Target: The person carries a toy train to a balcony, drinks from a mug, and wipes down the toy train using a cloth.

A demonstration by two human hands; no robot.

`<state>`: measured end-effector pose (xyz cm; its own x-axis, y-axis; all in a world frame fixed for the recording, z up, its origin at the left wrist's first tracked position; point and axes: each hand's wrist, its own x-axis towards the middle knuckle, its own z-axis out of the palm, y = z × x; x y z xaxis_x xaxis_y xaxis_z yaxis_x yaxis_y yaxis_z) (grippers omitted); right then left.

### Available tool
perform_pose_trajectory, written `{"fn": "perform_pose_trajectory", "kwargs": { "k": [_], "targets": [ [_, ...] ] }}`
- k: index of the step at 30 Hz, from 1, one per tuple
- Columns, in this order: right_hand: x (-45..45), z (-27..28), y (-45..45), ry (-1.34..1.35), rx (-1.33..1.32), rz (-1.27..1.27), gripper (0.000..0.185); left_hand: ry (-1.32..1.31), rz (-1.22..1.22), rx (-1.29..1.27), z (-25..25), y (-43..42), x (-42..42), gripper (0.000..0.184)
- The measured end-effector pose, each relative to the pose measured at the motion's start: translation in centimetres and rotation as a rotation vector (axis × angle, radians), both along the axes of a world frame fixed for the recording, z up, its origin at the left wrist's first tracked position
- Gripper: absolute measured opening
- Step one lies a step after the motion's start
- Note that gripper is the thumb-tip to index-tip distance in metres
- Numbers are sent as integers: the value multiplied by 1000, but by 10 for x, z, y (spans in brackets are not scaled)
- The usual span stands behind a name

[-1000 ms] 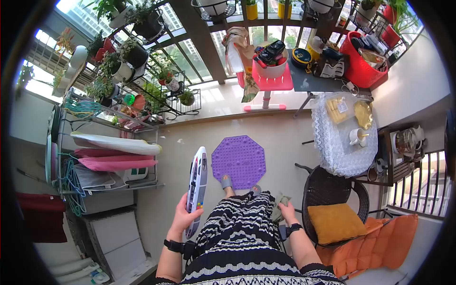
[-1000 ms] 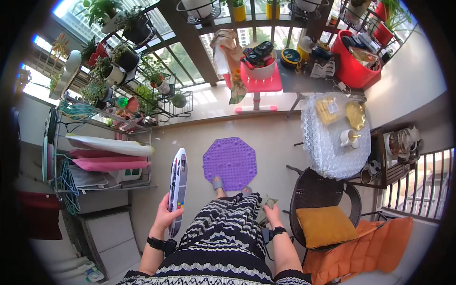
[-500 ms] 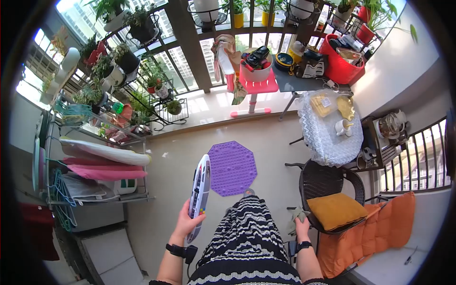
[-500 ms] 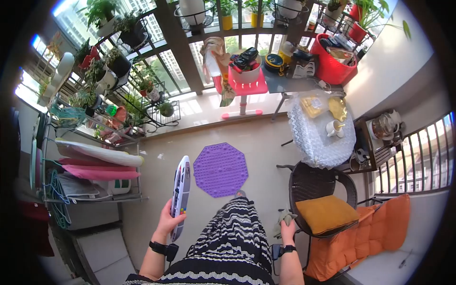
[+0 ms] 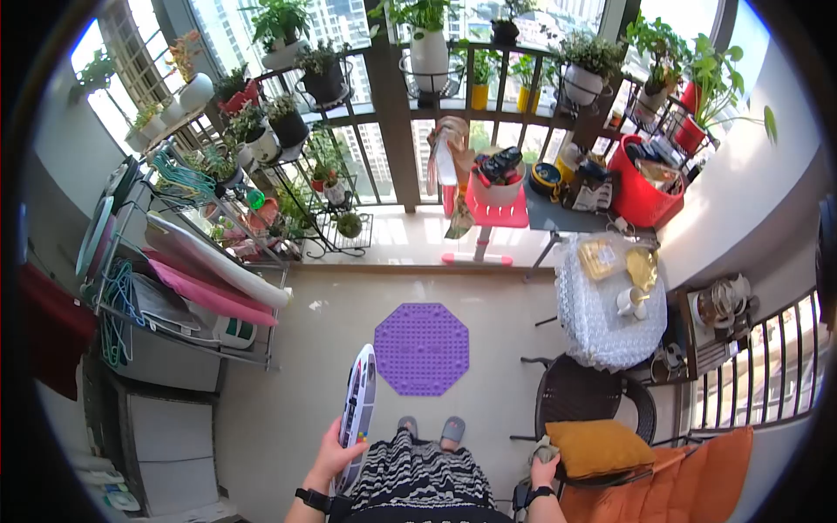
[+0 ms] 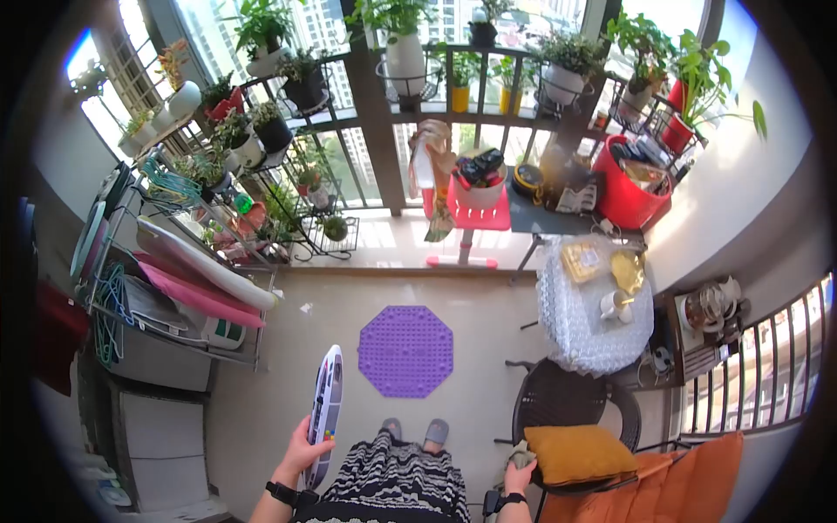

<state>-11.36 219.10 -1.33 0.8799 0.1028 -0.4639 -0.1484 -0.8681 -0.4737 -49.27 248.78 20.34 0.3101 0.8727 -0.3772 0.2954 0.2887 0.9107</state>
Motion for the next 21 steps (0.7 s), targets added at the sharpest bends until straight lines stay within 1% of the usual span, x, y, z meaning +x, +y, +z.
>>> {"fn": "perform_pose_trajectory", "kwargs": {
  "k": [1,2,4,6,7,9,10,11,12,14,16,18,20,21],
  "targets": [
    [5,-3,-2,43,-24,-9,83,34,-17,-27,-1,-2,4,70],
    [9,-13,-8,50,-55,15,81,24,-12,-101,8,-4,14,72],
    [14,-37,-20,76,-55,10,80,13,-27,-63,4,-6,24,73],
    [17,-37,-22,95,-54,-17,75,-18,-47,-27,1,-6,32,75],
    [18,-39,-20,93,-52,-16,75,-21,-46,-24,1,-4,34,75],
    [18,-38,-20,173,-73,19,71,-46,-86,-29,8,2,40,74],
    [14,-40,-19,118,-73,-8,68,-41,-81,-46,6,6,42,74],
    [14,-47,-23,74,-10,9,67,-45,-69,-7,0,9,42,73],
    [18,-50,-28,163,16,34,72,-46,-60,30,1,9,42,73],
    [17,-63,-34,137,82,33,69,-62,-56,30,7,14,46,73],
    [16,-53,-32,111,63,72,68,-89,-51,48,11,16,51,73],
    [13,-57,-35,109,69,87,68,-101,-45,43,14,18,51,74],
    [15,-60,-35,59,86,56,60,-98,-49,41,11,22,48,74],
    [17,-61,-38,58,77,63,60,-95,-52,36,9,20,48,74]
  ]
}}
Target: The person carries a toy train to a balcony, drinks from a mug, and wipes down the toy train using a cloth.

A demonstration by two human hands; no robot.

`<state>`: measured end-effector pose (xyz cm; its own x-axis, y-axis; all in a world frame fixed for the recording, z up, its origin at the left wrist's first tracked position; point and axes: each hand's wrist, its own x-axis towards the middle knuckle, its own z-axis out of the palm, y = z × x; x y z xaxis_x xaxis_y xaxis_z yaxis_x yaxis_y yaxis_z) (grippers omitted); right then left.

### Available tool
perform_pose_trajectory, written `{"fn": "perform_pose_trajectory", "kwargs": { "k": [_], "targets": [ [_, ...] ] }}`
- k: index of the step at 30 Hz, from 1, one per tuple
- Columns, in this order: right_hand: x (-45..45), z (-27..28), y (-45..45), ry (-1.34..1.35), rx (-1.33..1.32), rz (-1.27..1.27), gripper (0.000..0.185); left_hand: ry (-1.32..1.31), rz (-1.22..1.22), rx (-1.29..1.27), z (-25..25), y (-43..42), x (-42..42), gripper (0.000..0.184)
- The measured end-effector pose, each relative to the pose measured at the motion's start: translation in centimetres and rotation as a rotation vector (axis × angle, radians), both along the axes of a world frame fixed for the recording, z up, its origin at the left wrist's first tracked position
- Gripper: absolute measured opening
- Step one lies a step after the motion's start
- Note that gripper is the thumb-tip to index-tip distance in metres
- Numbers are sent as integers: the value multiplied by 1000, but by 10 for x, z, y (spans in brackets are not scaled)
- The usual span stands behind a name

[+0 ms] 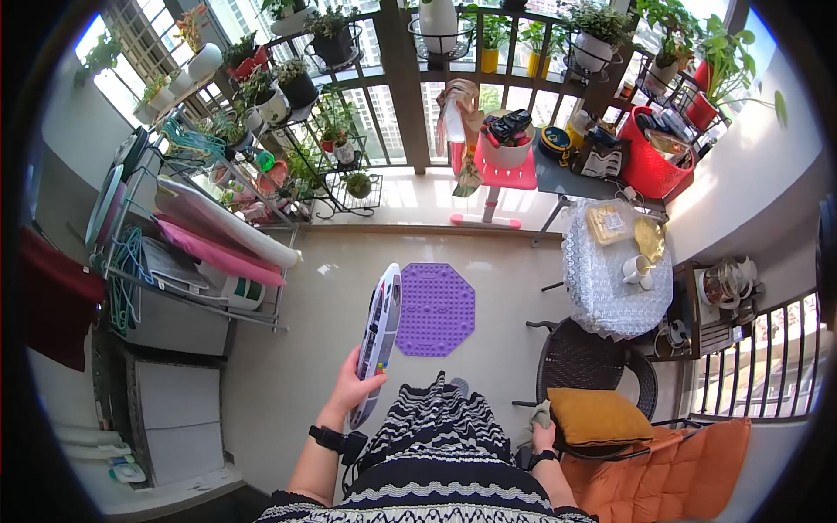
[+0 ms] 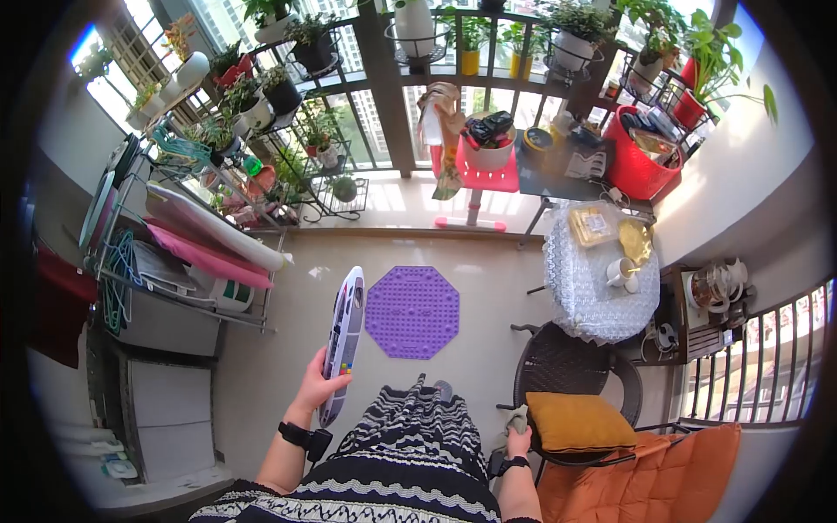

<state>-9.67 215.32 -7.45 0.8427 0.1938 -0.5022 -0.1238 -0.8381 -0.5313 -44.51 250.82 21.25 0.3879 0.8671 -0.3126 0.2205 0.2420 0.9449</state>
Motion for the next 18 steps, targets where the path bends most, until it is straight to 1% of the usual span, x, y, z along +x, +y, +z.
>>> {"fn": "perform_pose_trajectory", "kwargs": {
  "k": [2,4,6,7,9,12,14,16,18],
  "targets": [
    [3,-1,2,68,-17,-10,67,-17,9,2,1,-2,-2,74],
    [10,7,4,98,-27,44,64,-28,16,18,3,1,0,74],
    [12,21,8,144,-49,111,59,-37,117,-9,2,-6,0,74],
    [12,22,11,148,-55,116,59,-33,122,-15,1,-8,-1,74],
    [10,26,12,86,-113,100,53,-17,139,-27,-1,-13,-2,75],
    [10,45,19,98,-97,129,49,8,131,-23,-5,-24,-5,75],
    [13,40,16,83,-81,129,52,4,126,-1,-5,-32,-3,75],
    [14,41,19,95,-181,166,52,-6,121,27,-5,-31,3,75],
    [13,38,19,80,-165,168,51,-23,129,25,-3,-36,10,74]
  ]
}}
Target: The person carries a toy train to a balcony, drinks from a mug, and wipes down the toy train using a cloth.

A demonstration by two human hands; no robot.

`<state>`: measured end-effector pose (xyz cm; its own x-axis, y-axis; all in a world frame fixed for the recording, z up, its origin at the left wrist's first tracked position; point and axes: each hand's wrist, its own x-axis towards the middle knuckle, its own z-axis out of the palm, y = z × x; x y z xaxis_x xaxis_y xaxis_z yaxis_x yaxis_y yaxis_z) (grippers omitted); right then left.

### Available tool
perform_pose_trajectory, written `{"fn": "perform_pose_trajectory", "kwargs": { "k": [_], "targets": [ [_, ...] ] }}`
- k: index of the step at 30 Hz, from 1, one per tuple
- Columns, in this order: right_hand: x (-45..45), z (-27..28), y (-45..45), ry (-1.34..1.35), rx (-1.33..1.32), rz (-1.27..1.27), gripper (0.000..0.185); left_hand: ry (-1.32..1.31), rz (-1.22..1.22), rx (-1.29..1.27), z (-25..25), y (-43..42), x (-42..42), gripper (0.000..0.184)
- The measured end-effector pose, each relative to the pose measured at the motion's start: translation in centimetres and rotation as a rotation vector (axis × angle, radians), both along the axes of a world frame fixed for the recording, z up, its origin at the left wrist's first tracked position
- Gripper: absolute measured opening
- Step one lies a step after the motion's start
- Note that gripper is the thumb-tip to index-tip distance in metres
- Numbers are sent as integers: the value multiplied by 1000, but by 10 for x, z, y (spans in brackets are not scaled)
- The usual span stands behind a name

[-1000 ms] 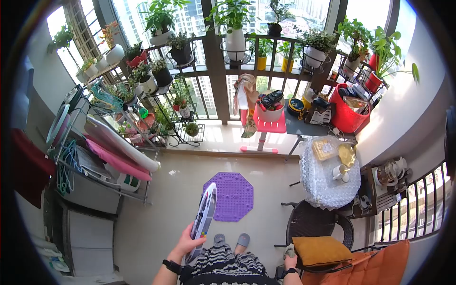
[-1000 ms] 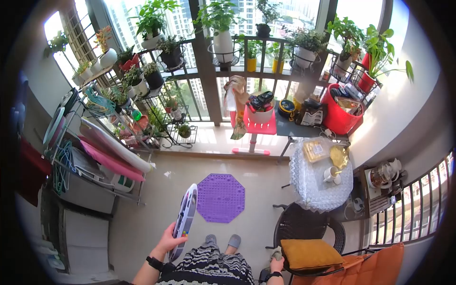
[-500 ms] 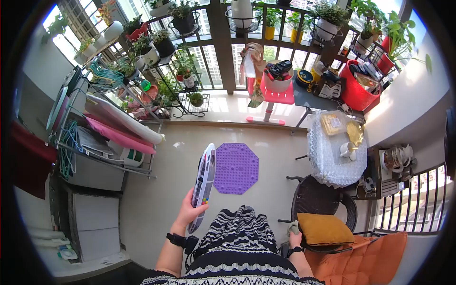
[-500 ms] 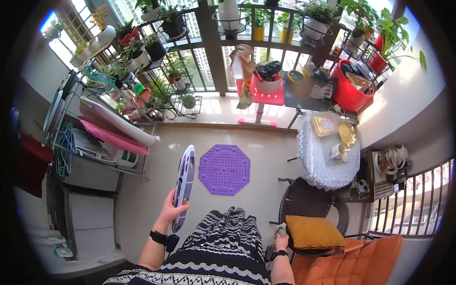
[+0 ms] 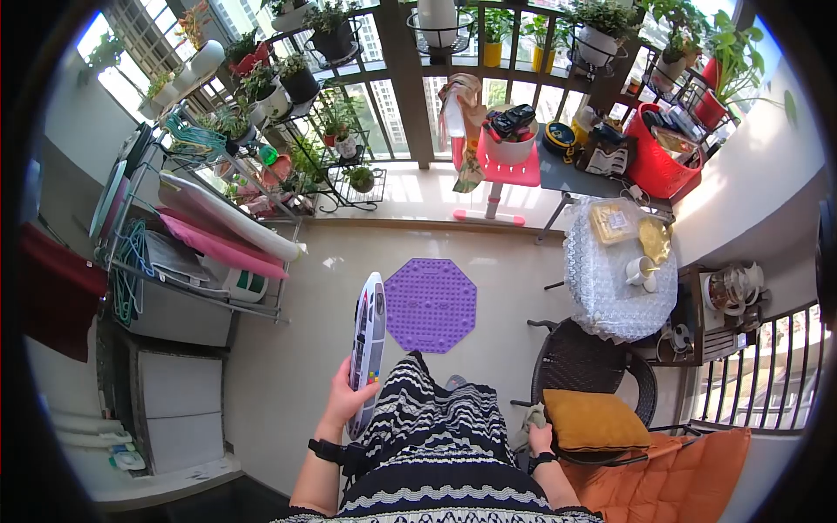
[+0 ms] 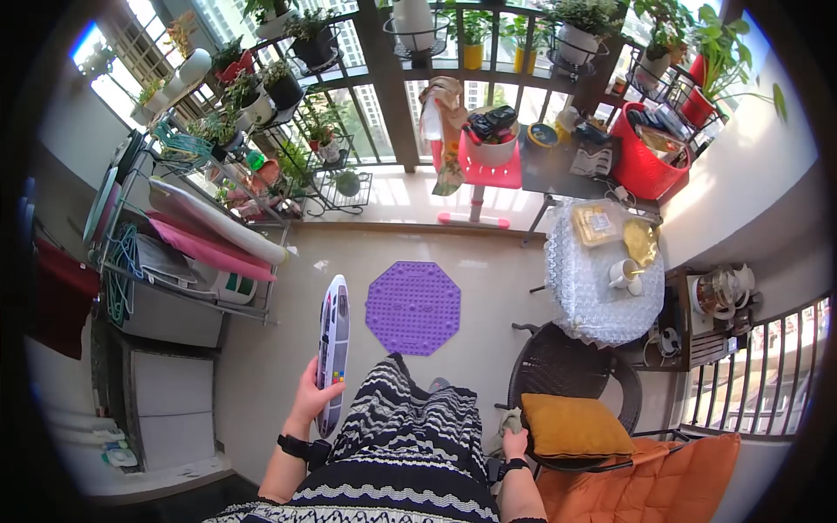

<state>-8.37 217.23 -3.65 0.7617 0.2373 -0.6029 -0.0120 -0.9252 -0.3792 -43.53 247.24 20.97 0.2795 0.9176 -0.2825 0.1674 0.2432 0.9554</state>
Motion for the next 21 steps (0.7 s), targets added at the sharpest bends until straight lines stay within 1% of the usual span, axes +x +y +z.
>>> {"fn": "perform_pose_trajectory", "kwargs": {
  "k": [4,7,10,12,14,16,21],
  "targets": [
    [3,0,-2,19,37,-15,51,-12,-41,8,10,1,20,71],
    [9,-21,-8,49,49,-35,51,-38,-96,42,10,5,36,67],
    [8,-11,-4,55,48,-45,51,-36,-160,74,16,10,51,70],
    [6,-14,-6,48,58,-51,51,-35,-196,94,23,12,57,68],
    [4,-15,-5,45,63,-47,51,-30,-222,110,28,12,59,67],
    [4,-14,-4,11,-7,-22,53,-4,-248,77,30,8,56,67],
    [0,-2,0,25,-29,-8,56,14,-200,61,29,-2,43,69]
  ]
}}
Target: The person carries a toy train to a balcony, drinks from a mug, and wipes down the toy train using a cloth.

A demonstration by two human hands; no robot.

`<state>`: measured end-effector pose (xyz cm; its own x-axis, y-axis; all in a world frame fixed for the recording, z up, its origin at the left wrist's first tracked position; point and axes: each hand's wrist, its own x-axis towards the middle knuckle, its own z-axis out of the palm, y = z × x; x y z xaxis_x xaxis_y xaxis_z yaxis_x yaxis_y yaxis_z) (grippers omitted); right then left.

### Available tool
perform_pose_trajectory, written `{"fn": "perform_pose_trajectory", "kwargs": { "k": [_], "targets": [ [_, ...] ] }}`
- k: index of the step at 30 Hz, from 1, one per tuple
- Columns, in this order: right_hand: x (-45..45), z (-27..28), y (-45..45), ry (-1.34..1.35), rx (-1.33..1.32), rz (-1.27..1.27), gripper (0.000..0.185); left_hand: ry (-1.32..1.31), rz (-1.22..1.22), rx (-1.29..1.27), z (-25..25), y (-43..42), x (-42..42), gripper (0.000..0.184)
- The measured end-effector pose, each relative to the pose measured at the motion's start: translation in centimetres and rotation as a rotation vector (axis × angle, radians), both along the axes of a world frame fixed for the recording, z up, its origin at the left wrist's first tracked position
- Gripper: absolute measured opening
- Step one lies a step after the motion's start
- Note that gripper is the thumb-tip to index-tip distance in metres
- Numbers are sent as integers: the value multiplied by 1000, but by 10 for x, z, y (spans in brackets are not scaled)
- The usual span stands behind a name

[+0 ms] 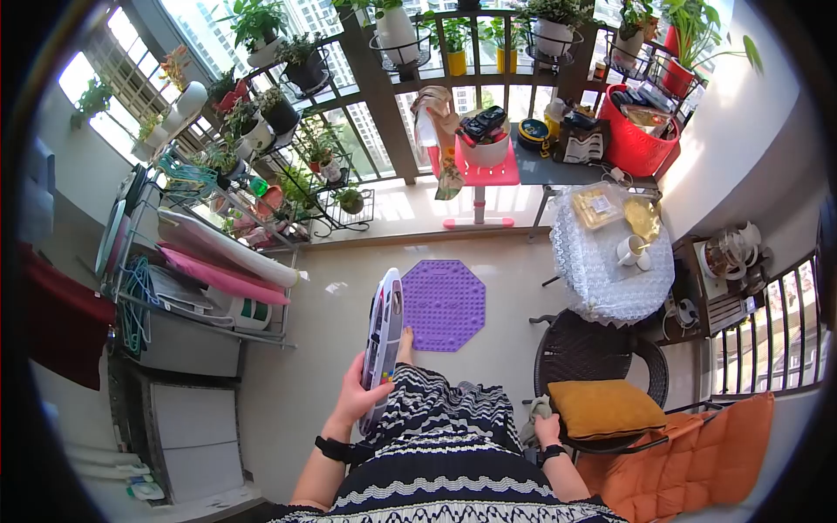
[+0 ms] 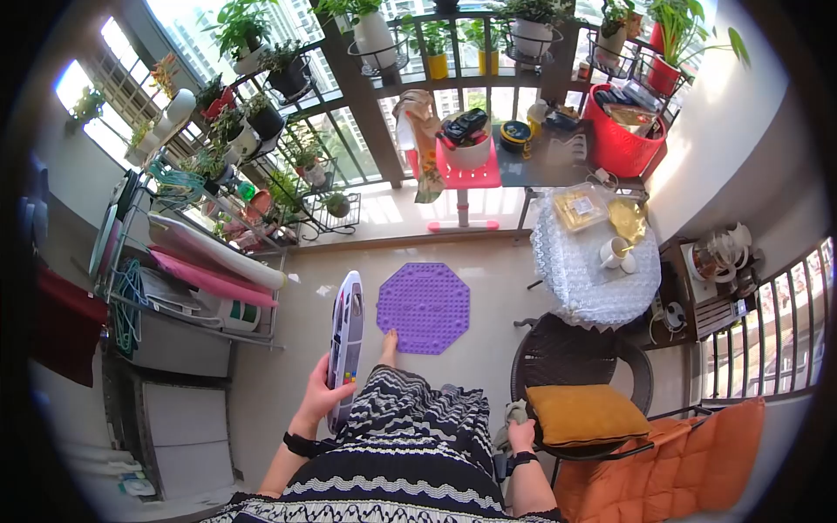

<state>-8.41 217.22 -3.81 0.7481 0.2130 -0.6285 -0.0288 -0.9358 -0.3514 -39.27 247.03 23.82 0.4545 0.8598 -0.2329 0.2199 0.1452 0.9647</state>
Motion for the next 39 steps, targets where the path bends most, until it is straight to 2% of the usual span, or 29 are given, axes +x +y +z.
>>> {"fn": "perform_pose_trajectory", "kwargs": {
  "k": [5,11,13,15,17,20,22,25,27,28,30,32,33,34,35,39],
  "targets": [
    [0,5,6,12,-24,-43,57,8,4,-24,-3,17,-6,69],
    [-4,18,10,20,74,-170,62,-61,-50,-7,5,65,15,70],
    [-2,17,8,25,108,-209,58,-115,-53,-15,7,86,26,70],
    [-2,7,-2,13,274,-295,53,-59,-113,-8,-1,113,32,74],
    [-8,-5,-5,-112,309,-326,50,-60,-135,-7,-3,140,41,75],
    [-15,-18,12,-214,294,-517,43,-44,-243,-53,-7,192,57,74],
    [-18,-11,52,-115,350,-664,41,-94,-300,-57,-15,235,69,73],
    [-27,1,118,208,544,-845,40,-132,-354,-68,-10,302,86,74],
    [-16,-2,184,401,593,-719,39,-170,-365,-66,-5,346,98,74],
    [-5,-5,223,410,445,-427,51,-144,-378,-59,3,368,101,74],
    [15,94,348,-19,211,40,35,-112,-387,0,16,404,106,74],
    [12,109,421,-361,433,57,29,-192,-385,14,26,433,110,74],
    [13,144,459,-229,592,5,32,-265,-383,23,32,447,112,75],
    [14,186,495,-95,749,-48,34,-207,-415,79,44,464,115,75],
    [13,218,525,-61,901,-29,34,-235,-398,101,51,474,120,76],
    [15,262,612,-7,1338,-88,39,-420,-419,54,79,505,149,77]
  ]
}}
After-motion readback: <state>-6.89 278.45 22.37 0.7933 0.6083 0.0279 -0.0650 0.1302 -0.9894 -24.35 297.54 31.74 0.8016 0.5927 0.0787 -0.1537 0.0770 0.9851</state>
